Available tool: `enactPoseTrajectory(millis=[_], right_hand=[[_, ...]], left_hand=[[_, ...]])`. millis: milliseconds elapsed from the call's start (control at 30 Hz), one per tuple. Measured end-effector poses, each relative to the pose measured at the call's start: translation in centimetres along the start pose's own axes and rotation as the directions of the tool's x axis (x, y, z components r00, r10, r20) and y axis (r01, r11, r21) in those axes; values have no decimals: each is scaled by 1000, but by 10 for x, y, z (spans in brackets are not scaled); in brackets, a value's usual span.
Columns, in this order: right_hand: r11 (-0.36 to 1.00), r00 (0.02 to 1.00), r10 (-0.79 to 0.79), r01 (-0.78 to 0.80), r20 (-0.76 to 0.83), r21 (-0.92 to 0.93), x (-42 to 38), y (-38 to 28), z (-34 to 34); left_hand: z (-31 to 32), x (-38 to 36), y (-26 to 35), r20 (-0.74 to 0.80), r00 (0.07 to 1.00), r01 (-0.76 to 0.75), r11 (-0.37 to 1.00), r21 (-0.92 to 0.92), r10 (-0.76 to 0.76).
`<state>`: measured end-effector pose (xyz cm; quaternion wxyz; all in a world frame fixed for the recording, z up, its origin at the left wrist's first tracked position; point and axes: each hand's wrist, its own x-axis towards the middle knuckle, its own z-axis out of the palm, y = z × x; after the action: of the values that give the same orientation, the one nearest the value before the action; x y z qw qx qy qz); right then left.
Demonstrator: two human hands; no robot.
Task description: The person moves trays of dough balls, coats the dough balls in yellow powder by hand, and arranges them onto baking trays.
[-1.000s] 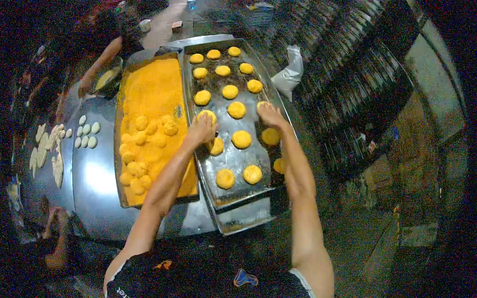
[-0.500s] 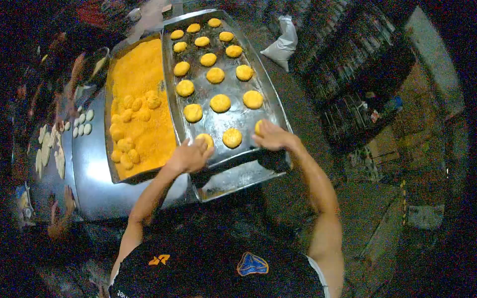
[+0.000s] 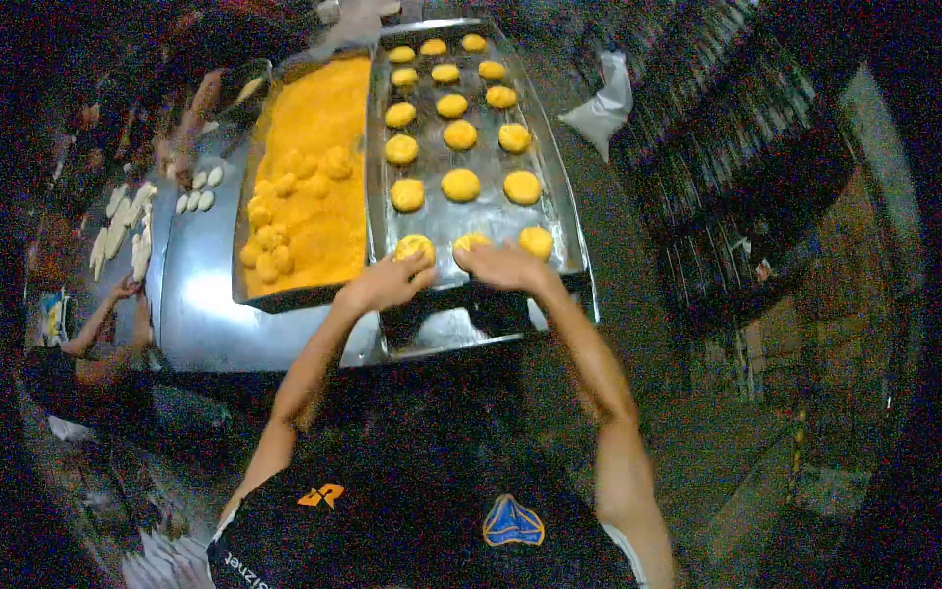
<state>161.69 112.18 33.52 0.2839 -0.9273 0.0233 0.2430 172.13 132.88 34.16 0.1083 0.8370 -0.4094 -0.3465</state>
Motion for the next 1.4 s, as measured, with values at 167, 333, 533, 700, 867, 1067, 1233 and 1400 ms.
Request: enactPoseTrajectory(millis=[167, 333, 533, 700, 867, 1067, 1233, 1400], right_hand=[[925, 460, 306, 64, -834, 374, -44, -11, 66], [-18, 602, 639, 635, -480, 772, -34, -16, 85], [152, 528, 777, 371, -343, 916, 35, -37, 99], [437, 224, 870, 62, -439, 897, 68, -36, 111], [536, 86, 833, 125, -547, 835, 49, -76, 92], [688, 94, 677, 273, -730, 673, 17, -10, 95], [648, 149, 761, -148, -631, 747, -61, -8, 63], [451, 305, 837, 85, -454, 889, -109, 16, 64]], left_hand=[[50, -83, -3, -557, 790, -281, 959, 44, 257], [109, -82, -32, -666, 743, -93, 996, 0, 70], [127, -79, -38, -803, 596, -127, 987, -93, 2], [131, -80, -39, -822, 565, -98, 983, -153, -72], [142, -80, -54, -812, 572, -113, 969, -221, -118], [146, -73, -79, -752, 631, -61, 954, -292, -190], [119, -58, -90, -753, 626, -58, 952, -301, -200], [106, -38, -127, -673, 718, 6, 969, -246, -176]])
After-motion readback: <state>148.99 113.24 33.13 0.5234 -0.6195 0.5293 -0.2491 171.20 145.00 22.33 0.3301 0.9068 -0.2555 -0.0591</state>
